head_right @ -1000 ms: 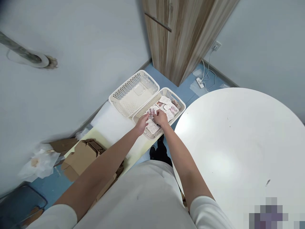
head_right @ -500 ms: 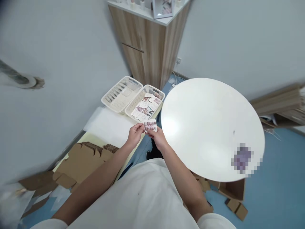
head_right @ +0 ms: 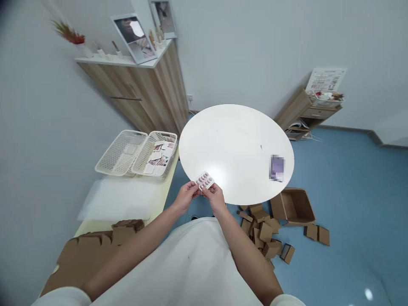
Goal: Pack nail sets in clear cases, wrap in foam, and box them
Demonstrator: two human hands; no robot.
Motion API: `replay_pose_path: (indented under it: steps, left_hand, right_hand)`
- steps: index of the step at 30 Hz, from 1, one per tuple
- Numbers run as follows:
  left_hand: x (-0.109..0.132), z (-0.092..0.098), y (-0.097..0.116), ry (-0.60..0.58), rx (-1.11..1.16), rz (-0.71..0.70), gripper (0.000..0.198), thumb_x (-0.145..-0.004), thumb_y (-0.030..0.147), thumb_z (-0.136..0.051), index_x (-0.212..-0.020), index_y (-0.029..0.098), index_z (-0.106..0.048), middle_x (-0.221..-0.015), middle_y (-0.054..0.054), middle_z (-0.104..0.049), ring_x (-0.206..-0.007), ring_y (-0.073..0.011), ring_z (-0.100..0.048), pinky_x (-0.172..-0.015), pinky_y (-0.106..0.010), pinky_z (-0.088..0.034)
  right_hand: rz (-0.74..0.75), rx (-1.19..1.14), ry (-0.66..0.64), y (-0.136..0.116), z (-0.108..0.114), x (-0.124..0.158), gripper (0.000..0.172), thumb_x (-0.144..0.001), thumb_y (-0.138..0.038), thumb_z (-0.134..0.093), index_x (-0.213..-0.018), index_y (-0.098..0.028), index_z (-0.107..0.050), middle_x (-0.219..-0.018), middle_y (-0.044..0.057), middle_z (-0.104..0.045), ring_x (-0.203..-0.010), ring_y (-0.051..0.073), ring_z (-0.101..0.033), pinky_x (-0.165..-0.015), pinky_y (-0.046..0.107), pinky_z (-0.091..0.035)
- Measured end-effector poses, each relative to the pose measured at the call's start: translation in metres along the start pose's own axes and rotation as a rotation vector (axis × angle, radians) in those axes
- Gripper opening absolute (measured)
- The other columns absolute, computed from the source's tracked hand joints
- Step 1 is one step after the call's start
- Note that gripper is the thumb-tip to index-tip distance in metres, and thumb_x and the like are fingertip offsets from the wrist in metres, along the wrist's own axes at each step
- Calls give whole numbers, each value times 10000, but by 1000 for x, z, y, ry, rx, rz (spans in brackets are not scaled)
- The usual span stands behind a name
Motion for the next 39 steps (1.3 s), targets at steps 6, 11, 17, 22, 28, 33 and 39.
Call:
replay_pose_path:
  steps: [6, 11, 17, 22, 28, 33, 39]
  left_hand:
    - [-11, -52, -11, -85, -89, 34, 227, -651, 341, -631, -817, 192, -589, -806, -12, -618, -706, -112, -563, -624, -229, -422]
    - [-30, -84, -5, -93, -281, -24, 231, -652, 387, -630, -732, 172, -617, -674, -16, -595, -623, -115, -527, -617, -250, -428]
    - [-44, -116, -16, -49, -273, -3, 254, -659, 412, -626, -741, 172, -613, -690, -20, -608, -628, -112, -539, -646, -266, -447]
    - [-50, -128, -27, -21, -241, 37, 327, -670, 419, -627, -876, 168, -589, -764, -32, -614, -661, -120, -584, -687, -287, -461]
    - [-61, -132, -30, -25, -300, 19, 343, -677, 383, -630, -943, 168, -601, -895, -74, -641, -772, -151, -583, -680, -275, -459]
    - [-72, -124, -24, -74, -363, 31, 356, -706, 367, -586, -1010, 187, -625, -928, -74, -650, -814, -182, -580, -727, -308, -459]
    - [-85, -105, -18, -2, -419, -1, 490, -651, 345, -658, -1102, 183, -557, -816, -32, -608, -719, -145, -584, -726, -305, -459]
  right_hand:
    - [139, 224, 85, -32, 73, 0, 244, -690, -409, -576, -817, -207, -623, -686, -16, -576, -540, 92, -461, -587, 265, -405]
    - [139, 300, 76, -54, 123, -19, 328, -681, -417, -574, -924, -205, -630, -696, -4, -570, -587, 110, -469, -589, 271, -403]
    - [130, 286, 57, -68, 155, -41, 270, -677, -425, -584, -826, -203, -620, -762, 18, -593, -650, 126, -507, -617, 283, -429]
    - [72, 165, 72, -66, 172, -45, 261, -652, -425, -621, -782, -206, -566, -724, -9, -577, -593, 108, -536, -627, 289, -453]
    - [-210, 62, -104, -46, 169, -43, 253, -629, -356, -657, -730, -197, -488, -737, 1, -589, -674, 142, -613, -700, 320, -471]
    - [18, 300, -22, -53, 166, -55, 375, -649, -337, -620, -991, -225, -514, -990, 30, -559, -708, 108, -564, -701, 292, -457]
    - [48, 459, -111, -60, 157, -75, 322, -686, -310, -558, -997, -226, -566, -777, -8, -553, -671, 116, -528, -664, 287, -439]
Point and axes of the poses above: each hand's wrist, its own x-axis away from the middle knuckle, its own z-axis out of the back of the hand, y = z × x, the point moved 3 cm from there along -x, towards the middle knuckle
